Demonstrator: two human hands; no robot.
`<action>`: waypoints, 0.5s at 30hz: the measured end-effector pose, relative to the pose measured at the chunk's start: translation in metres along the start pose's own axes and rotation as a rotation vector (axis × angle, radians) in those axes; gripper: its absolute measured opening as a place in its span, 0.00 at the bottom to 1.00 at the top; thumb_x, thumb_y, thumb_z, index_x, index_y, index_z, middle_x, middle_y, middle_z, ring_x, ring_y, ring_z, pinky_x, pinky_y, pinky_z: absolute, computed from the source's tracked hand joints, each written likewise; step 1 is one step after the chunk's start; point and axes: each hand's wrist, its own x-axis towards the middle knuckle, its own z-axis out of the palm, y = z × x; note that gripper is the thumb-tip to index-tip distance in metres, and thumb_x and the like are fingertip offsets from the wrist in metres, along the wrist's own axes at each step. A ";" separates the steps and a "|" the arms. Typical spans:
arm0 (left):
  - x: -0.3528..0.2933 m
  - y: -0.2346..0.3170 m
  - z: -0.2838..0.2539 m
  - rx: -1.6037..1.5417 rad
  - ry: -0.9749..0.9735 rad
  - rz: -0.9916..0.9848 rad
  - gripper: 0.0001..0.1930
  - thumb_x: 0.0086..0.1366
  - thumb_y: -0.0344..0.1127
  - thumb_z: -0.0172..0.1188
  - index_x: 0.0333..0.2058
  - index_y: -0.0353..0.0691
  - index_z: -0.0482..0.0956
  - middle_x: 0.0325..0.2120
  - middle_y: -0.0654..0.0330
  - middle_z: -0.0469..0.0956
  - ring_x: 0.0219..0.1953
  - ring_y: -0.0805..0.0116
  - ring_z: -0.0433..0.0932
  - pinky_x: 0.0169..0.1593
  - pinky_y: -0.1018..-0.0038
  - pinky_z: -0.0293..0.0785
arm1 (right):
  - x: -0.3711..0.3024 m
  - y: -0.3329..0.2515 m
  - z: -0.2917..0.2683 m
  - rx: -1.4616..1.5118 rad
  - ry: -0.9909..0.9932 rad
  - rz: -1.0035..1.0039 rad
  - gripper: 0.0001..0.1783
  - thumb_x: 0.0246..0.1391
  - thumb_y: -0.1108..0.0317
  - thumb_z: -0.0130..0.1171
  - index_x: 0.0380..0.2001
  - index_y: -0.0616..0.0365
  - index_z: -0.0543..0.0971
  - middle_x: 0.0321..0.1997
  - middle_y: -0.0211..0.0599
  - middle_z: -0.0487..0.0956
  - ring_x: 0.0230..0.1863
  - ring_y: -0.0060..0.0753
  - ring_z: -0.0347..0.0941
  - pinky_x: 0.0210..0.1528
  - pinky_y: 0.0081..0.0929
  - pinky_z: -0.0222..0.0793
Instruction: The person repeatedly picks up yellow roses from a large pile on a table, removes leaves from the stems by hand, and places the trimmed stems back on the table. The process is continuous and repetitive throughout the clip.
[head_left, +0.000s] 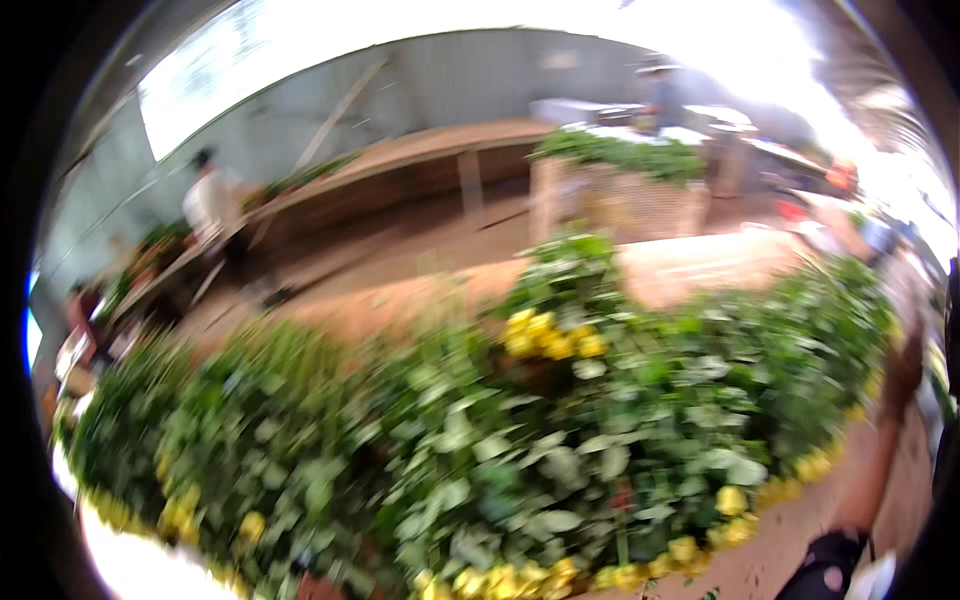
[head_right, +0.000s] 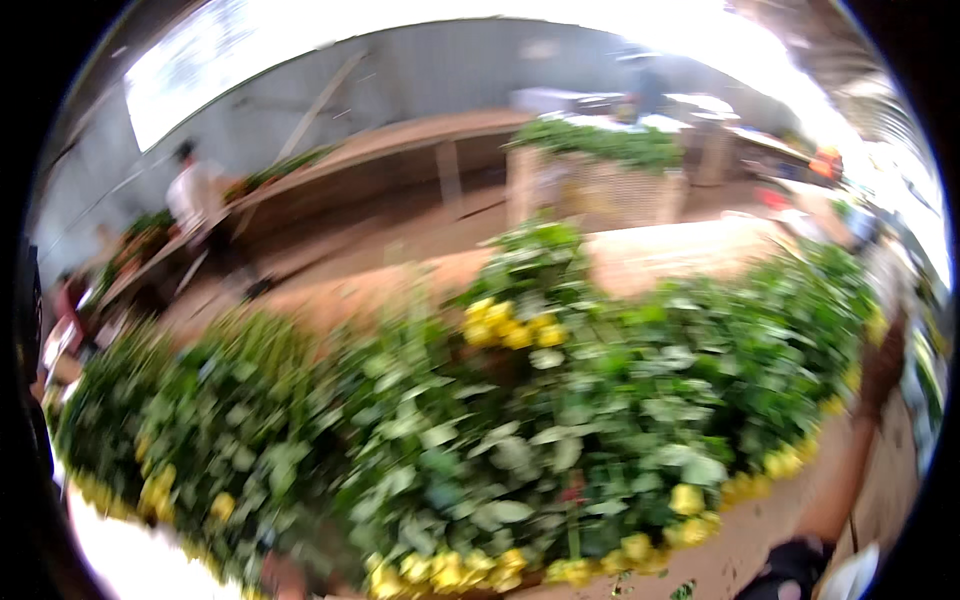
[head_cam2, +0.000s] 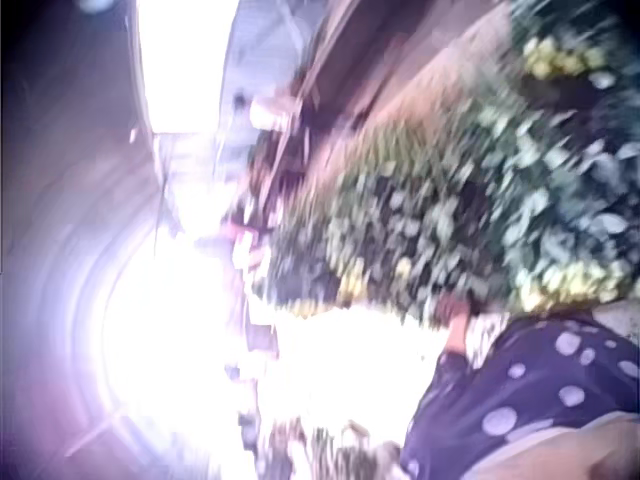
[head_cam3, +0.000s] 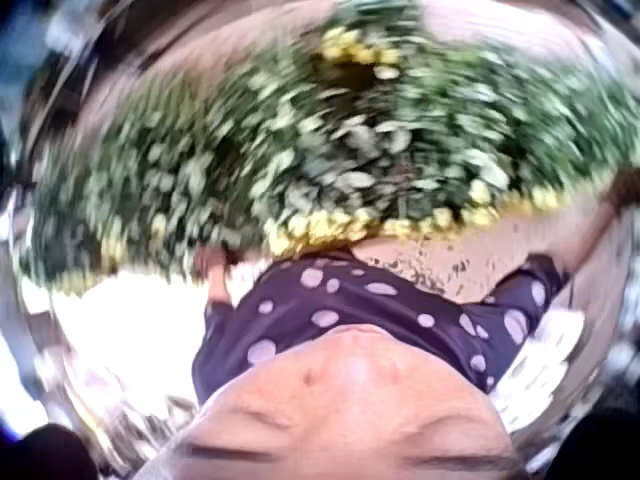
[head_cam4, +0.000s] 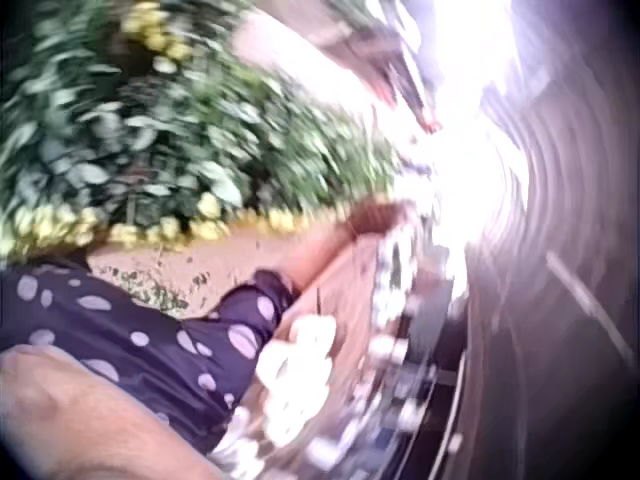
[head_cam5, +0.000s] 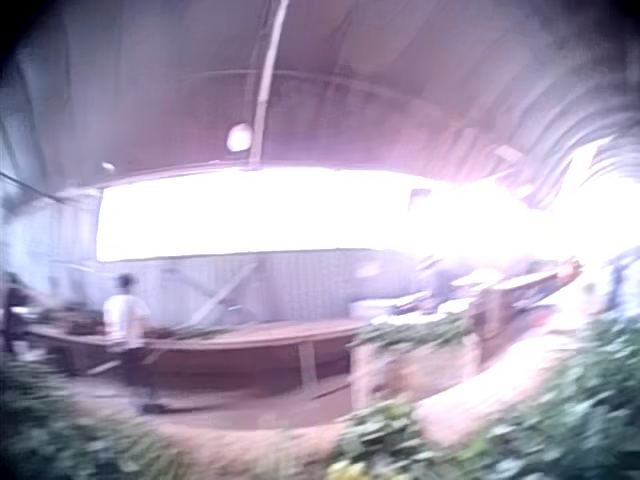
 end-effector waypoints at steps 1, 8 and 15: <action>-0.010 -0.013 -0.008 -0.059 -0.030 -0.059 0.14 0.50 0.43 0.51 0.36 0.49 0.74 0.39 0.46 0.69 0.43 0.52 0.66 0.45 0.62 0.63 | -0.005 -0.057 -0.026 0.195 0.077 -0.080 0.17 0.47 0.67 0.49 0.41 0.62 0.67 0.43 0.41 0.70 0.46 0.39 0.65 0.48 0.31 0.59; -0.024 -0.039 -0.095 -1.627 -0.424 -0.415 0.11 0.54 0.26 0.46 0.37 0.37 0.69 0.28 0.59 0.72 0.29 0.70 0.68 0.34 0.75 0.65 | -0.195 -0.276 -0.241 1.501 -0.887 -0.930 0.19 0.48 0.61 0.50 0.43 0.57 0.69 0.38 0.37 0.72 0.38 0.34 0.70 0.43 0.32 0.64; 0.007 -0.004 -0.138 -1.389 -0.212 0.084 0.17 0.58 0.43 0.46 0.41 0.37 0.69 0.42 0.50 0.67 0.45 0.53 0.65 0.47 0.70 0.61 | -0.421 -0.486 -0.246 1.851 -2.107 -0.034 0.20 0.49 0.66 0.51 0.46 0.57 0.67 0.45 0.39 0.69 0.42 0.35 0.68 0.42 0.28 0.64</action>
